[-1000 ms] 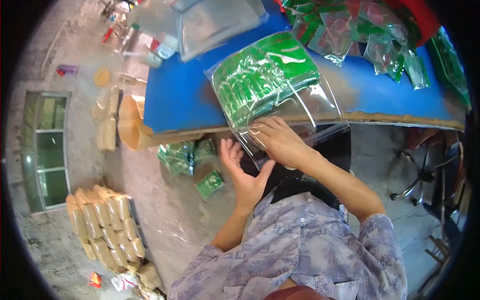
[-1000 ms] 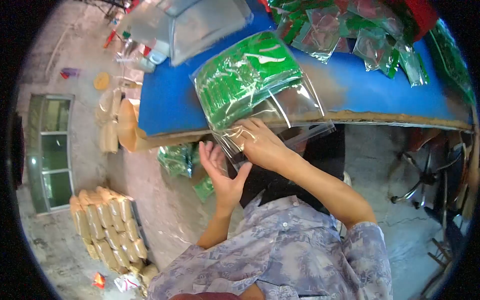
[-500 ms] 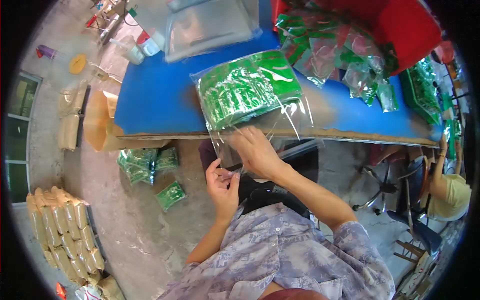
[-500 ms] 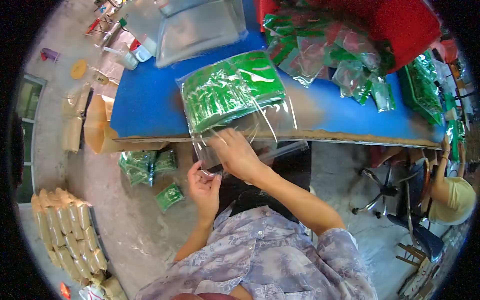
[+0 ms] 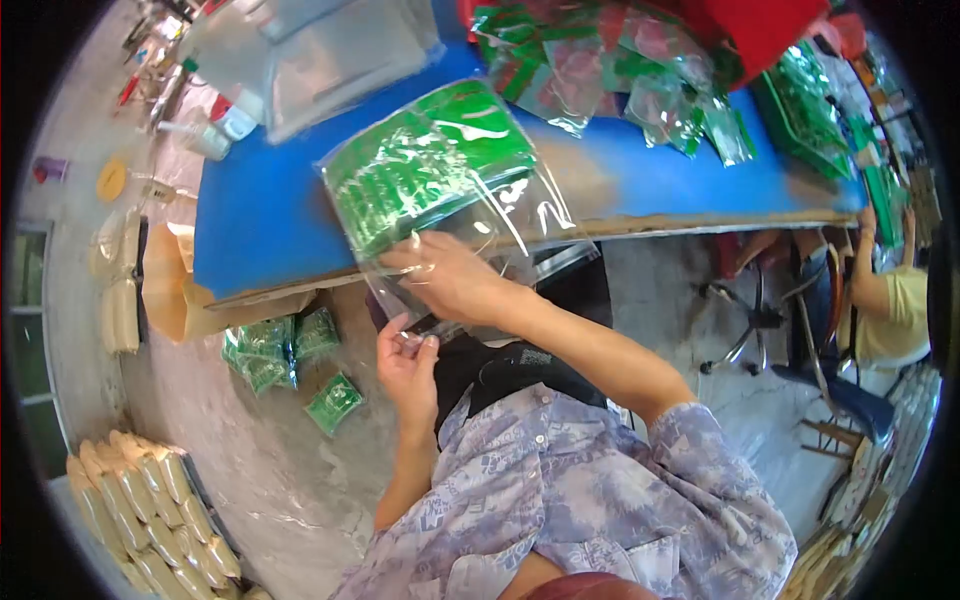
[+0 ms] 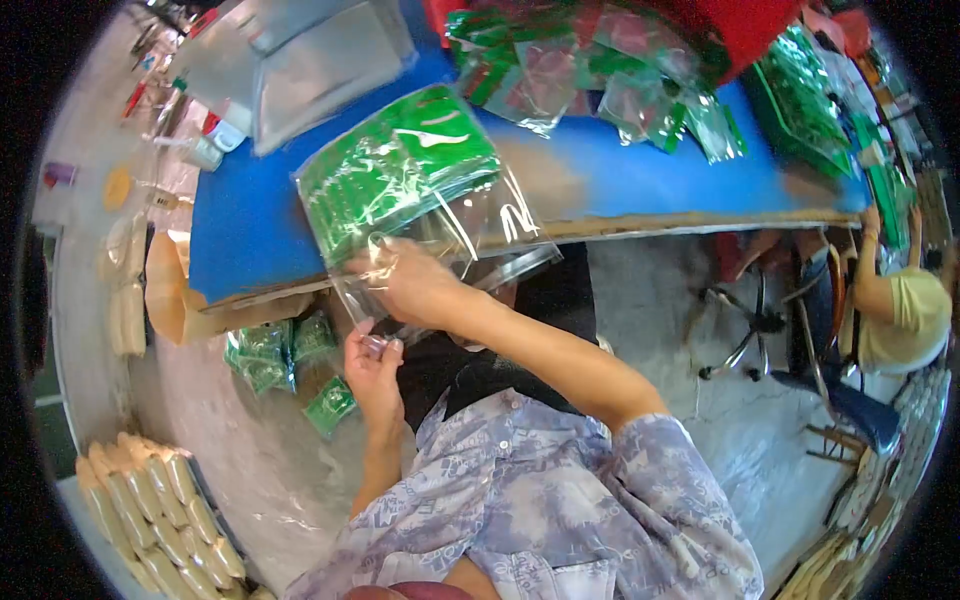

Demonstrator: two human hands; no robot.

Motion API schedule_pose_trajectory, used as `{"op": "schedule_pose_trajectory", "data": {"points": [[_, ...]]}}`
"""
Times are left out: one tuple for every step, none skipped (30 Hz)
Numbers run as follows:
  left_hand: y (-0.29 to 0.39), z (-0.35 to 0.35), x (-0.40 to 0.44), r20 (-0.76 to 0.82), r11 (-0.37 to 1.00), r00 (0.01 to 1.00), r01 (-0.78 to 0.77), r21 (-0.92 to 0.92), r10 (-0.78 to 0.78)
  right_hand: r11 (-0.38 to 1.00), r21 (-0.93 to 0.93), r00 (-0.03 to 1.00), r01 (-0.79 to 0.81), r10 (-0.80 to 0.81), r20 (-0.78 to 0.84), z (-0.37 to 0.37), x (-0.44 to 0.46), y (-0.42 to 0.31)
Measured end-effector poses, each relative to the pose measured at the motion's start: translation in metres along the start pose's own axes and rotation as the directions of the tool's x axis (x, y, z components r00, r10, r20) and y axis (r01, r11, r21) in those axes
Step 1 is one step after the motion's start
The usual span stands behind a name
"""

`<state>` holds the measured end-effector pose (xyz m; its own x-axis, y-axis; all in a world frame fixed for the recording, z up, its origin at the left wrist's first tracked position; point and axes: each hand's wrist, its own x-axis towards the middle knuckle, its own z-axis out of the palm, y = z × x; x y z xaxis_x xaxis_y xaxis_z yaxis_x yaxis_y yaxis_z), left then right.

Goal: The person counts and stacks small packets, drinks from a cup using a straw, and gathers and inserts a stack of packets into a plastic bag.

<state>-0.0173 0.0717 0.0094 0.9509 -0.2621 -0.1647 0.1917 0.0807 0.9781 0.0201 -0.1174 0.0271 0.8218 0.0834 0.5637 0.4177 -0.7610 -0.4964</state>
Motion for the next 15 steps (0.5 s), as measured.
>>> {"op": "schedule_pose_trajectory", "data": {"points": [[0.004,-0.001,0.001,-0.004,1.0,1.0,-0.006,-0.015,0.006,0.992,0.125,0.999,0.007,-0.001,-0.045,-0.006,0.003,-0.01],[0.008,-0.003,0.003,-0.012,0.999,1.0,-0.02,-0.03,0.019,0.979,0.204,1.0,-0.016,0.013,0.019,-0.006,-0.002,-0.014],[0.008,-0.008,0.005,0.002,0.998,0.999,-0.049,-0.028,0.049,0.959,0.281,0.997,-0.037,0.015,0.081,-0.006,-0.006,-0.017],[0.008,-0.011,0.006,-0.012,0.998,0.999,-0.043,-0.043,0.042,0.932,0.358,0.989,-0.061,0.009,0.146,-0.009,-0.01,-0.024],[0.007,-0.013,0.006,-0.03,0.998,0.999,-0.032,-0.06,0.03,0.929,0.301,0.933,-0.213,0.102,0.346,-0.017,-0.019,-0.032],[0.003,-0.015,0.004,-0.044,0.997,0.999,-0.014,-0.08,0.01,0.936,0.351,0.996,-0.017,-0.015,0.088,-0.011,-0.023,-0.035],[-0.001,-0.022,0.005,-0.024,0.999,1.0,-0.013,-0.044,0.012,0.934,0.358,0.994,-0.018,-0.023,0.109,-0.009,-0.029,-0.034],[0.0,-0.029,0.003,-0.041,1.0,0.999,0.009,-0.022,-0.01,0.932,0.363,0.991,-0.021,-0.028,0.13,-0.009,-0.034,-0.034],[-0.001,-0.032,0.002,-0.043,0.999,0.998,0.034,-0.006,-0.035,0.912,0.407,0.987,-0.046,-0.022,0.161,-0.006,-0.038,-0.033],[-0.003,-0.029,0.004,-0.02,0.998,0.998,0.063,-0.002,-0.063,0.9,0.428,0.982,-0.081,-0.002,0.191,-0.006,-0.039,-0.031],[0.001,-0.027,0.003,-0.032,0.996,0.997,0.072,0.053,-0.071,0.913,0.383,0.963,-0.141,0.036,0.269,-0.009,-0.038,-0.031],[0.008,-0.027,0.001,-0.039,0.992,0.997,0.076,0.105,-0.072,0.911,0.387,0.967,-0.145,0.048,0.25,-0.005,-0.039,-0.03],[0.005,-0.028,0.002,-0.051,0.992,0.997,0.07,0.102,-0.065,0.902,0.402,0.975,-0.157,0.075,0.211,0.004,-0.041,-0.03],[0.004,-0.032,0.003,-0.076,0.992,0.996,0.064,0.107,-0.056,0.906,0.388,0.971,-0.173,0.092,0.219,0.001,-0.039,-0.034],[0.003,-0.036,0.002,-0.075,0.99,0.996,0.064,0.127,-0.055,0.898,0.4,0.971,-0.183,0.101,0.217,0.008,-0.04,-0.034]]}}
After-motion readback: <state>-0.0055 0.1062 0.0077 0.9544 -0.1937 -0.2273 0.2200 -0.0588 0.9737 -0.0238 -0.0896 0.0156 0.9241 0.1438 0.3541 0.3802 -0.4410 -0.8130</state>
